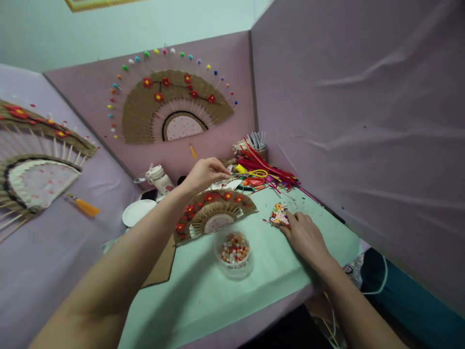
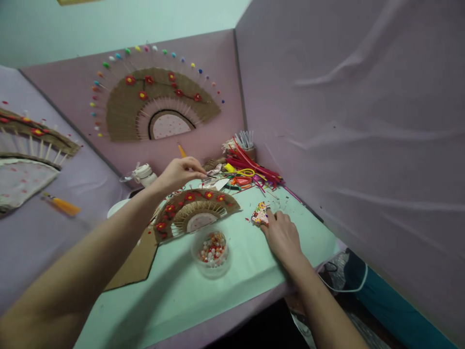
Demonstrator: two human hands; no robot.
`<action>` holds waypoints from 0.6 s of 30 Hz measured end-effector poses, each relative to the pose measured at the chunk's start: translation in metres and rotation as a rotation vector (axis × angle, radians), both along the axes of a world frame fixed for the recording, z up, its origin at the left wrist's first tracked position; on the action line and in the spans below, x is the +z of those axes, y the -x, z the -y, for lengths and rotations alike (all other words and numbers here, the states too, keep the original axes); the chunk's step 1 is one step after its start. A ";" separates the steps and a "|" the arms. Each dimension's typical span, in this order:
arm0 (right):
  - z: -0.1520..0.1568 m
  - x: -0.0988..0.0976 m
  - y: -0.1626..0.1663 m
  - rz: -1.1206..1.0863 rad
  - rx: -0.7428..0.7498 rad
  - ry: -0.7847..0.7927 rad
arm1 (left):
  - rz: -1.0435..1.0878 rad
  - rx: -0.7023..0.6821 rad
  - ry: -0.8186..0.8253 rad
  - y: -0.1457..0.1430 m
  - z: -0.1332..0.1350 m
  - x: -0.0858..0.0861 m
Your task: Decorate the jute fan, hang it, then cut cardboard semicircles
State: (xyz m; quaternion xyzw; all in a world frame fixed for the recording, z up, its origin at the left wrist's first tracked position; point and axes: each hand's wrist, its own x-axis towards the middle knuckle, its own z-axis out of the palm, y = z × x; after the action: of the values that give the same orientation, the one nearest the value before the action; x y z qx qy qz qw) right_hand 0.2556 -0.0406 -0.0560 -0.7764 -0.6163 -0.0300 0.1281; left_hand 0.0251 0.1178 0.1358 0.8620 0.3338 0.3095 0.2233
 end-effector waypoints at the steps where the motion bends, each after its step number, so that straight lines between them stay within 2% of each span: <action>1: 0.002 0.004 -0.001 -0.007 -0.004 -0.024 | -0.038 -0.029 0.018 -0.005 -0.007 0.000; 5: -0.003 0.027 0.000 -0.143 0.078 -0.208 | -0.179 -0.117 0.099 -0.022 -0.032 -0.001; 7: -0.019 0.040 0.007 -0.290 0.203 -0.295 | -0.244 -0.141 0.135 -0.028 -0.041 -0.003; 10: -0.060 0.052 0.024 -0.559 0.391 -0.344 | -0.344 -0.169 0.191 -0.034 -0.051 -0.003; 14: -0.112 0.054 0.047 -0.892 0.435 -0.313 | -0.433 -0.208 0.256 -0.038 -0.061 -0.004; 18: -0.134 0.047 0.060 -1.083 0.475 -0.328 | -0.541 -0.251 0.263 -0.038 -0.068 -0.007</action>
State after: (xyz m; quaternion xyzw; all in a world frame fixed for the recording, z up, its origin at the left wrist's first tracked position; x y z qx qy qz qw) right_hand 0.1955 0.0934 -0.0088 -0.4928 -0.6072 0.3037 0.5443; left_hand 0.0631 0.1857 0.1283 0.9111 0.3092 -0.0066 0.2724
